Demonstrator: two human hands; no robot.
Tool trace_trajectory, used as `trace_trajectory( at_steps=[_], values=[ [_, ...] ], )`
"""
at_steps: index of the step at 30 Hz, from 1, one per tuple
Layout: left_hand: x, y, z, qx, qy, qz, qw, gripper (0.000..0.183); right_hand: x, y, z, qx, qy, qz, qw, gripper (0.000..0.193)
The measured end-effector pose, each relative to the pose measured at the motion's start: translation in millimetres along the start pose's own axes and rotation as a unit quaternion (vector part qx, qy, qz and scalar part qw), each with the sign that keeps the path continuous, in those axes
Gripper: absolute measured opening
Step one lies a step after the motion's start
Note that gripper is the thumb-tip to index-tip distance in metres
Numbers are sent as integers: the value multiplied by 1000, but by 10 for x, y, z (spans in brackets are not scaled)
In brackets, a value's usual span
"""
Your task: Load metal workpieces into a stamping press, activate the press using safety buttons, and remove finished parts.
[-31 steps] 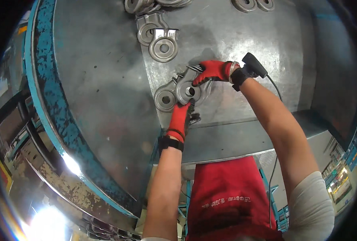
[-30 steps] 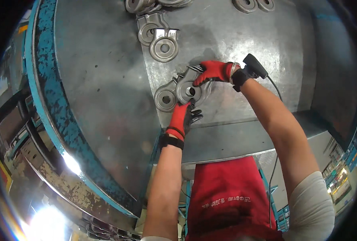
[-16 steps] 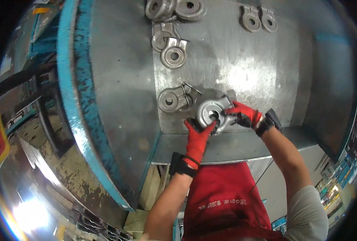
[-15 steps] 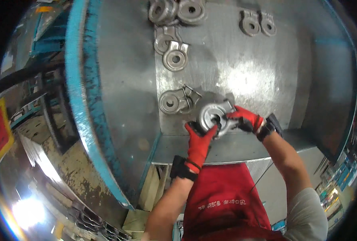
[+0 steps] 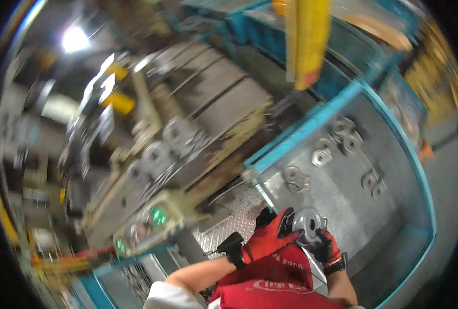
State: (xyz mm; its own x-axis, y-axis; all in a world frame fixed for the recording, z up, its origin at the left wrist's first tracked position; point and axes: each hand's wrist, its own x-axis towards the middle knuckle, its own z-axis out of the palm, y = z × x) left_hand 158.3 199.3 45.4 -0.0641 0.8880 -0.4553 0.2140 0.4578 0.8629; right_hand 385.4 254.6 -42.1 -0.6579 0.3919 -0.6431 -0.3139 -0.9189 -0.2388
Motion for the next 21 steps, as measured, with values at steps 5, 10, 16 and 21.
trace_trajectory(
  at_steps=[5,10,16,21],
  values=[
    [-834,-269,-84,-133,247,-1,960,61,-207,68,762,-79,-37,36,995,44],
    [-1526,-633,-378,-274,417,17,867,49,-101,301,1236,-146,-122,66,979,46],
    [-2332,-1372,-945,-429,509,4,746,39,98,1095,2317,-182,-225,86,953,42],
    [-2980,-1686,-1537,-485,509,66,708,36,423,2190,3075,-212,-291,69,930,36]
  ],
)
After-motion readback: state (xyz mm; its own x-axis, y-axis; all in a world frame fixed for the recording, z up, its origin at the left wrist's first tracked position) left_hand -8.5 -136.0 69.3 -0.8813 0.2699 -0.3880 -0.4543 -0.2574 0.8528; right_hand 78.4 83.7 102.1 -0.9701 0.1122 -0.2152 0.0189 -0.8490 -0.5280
